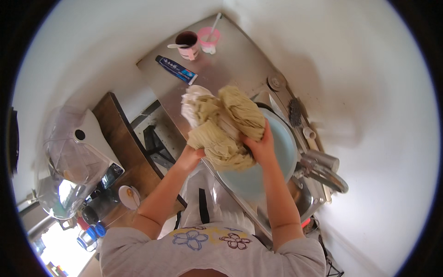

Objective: The person washes clothes by hand in a basin placed in a kitchen sink. They repeatedly submerge, scrub, and wring out the fabric under running water. After washing, the person drains the basin and carries the wet clothes to another room.

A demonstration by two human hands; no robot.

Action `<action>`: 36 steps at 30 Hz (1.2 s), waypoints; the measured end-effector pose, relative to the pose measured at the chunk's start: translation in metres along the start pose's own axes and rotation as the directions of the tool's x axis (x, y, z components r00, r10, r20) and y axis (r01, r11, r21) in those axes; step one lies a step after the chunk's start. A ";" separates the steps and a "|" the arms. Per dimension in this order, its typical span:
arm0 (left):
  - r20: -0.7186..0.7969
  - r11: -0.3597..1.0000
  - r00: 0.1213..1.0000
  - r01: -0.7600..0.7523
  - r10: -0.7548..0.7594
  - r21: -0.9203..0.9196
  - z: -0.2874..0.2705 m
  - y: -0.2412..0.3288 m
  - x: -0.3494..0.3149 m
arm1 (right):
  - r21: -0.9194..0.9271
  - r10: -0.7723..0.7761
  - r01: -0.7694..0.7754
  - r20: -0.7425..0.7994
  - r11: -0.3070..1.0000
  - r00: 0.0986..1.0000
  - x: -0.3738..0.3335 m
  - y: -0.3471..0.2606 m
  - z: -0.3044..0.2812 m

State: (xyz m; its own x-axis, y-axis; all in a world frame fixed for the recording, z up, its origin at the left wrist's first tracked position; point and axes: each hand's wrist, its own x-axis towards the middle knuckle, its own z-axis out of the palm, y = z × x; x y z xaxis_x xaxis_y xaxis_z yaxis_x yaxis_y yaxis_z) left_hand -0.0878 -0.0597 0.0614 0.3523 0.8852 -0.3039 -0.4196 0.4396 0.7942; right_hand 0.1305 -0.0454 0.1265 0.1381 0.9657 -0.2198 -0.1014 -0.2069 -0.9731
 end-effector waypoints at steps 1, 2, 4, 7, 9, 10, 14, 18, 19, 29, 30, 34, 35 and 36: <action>0.035 0.997 0.997 0.061 -0.063 0.053 0.013 -0.002 -0.006 | -0.083 0.013 -0.019 -0.069 0.996 0.998 -0.025 -0.001 -0.014; 0.030 0.971 0.973 0.228 -0.230 0.071 0.022 -0.007 -0.009 | -0.159 0.017 -0.038 -0.132 0.987 0.991 -0.045 0.002 -0.026; 0.057 0.920 0.919 0.385 -0.390 0.077 0.044 -0.012 -0.007 | -0.282 0.036 -0.109 -0.251 0.953 0.967 -0.079 0.015 -0.045; 0.022 0.844 0.858 0.500 -0.514 0.195 0.072 -0.020 0.003 | -0.471 0.058 -0.242 -0.371 0.848 0.927 -0.106 0.054 -0.072; -0.045 0.777 0.827 0.544 -0.561 0.317 0.076 -0.047 0.021 | -0.647 0.062 -0.324 -0.394 0.690 0.917 -0.111 0.073 -0.090; -0.127 0.713 0.888 0.434 -0.443 0.551 0.040 -0.091 0.038 | -0.729 0.183 -0.316 -0.259 0.607 0.948 -0.109 0.070 -0.087; -0.101 0.155 0.979 0.130 -0.179 0.979 0.040 -0.108 0.032 | -0.918 -0.215 0.070 -0.016 0.390 0.976 -0.118 0.104 -0.120; -0.214 -0.003 0.977 0.214 0.018 0.977 0.026 -0.121 0.015 | -0.949 -0.155 -0.285 -0.305 0.137 0.940 -0.075 0.078 -0.127; -0.272 0.053 0.962 0.272 0.004 0.961 0.025 -0.121 0.015 | -0.925 -0.123 -0.363 -0.376 0.113 0.919 -0.065 0.097 -0.145; -0.253 0.095 0.949 0.274 -0.188 0.957 0.011 -0.078 0.024 | -0.833 -0.078 -0.550 -0.554 0.066 0.829 -0.035 0.152 -0.202; -0.222 0.133 0.967 0.238 -0.124 0.962 0.018 -0.067 0.016 | -0.840 -0.088 -0.537 -0.542 0.070 0.836 -0.038 0.149 -0.204; -0.182 0.275 0.977 0.145 0.114 0.950 0.028 -0.006 -0.018 | -0.877 -0.049 -0.451 -0.464 0.165 0.885 -0.046 0.090 -0.170; -0.169 0.268 0.972 0.121 0.165 0.956 0.033 0.010 -0.025 | -0.891 -0.084 -0.410 -0.432 0.196 0.898 -0.048 0.086 -0.169; -0.157 0.259 0.964 0.099 0.215 0.961 0.037 0.025 -0.035 | -0.903 -0.117 -0.368 -0.399 0.222 0.909 -0.052 0.082 -0.170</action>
State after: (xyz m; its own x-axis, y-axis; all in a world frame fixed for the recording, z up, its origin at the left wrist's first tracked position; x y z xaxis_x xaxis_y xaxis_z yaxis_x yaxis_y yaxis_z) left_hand -0.0799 -0.0852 0.1113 0.1176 0.9717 -0.2048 0.7297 0.0554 0.6816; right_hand 0.2829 -0.1391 0.0466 0.5308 0.8398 -0.1137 0.8164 -0.5427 -0.1975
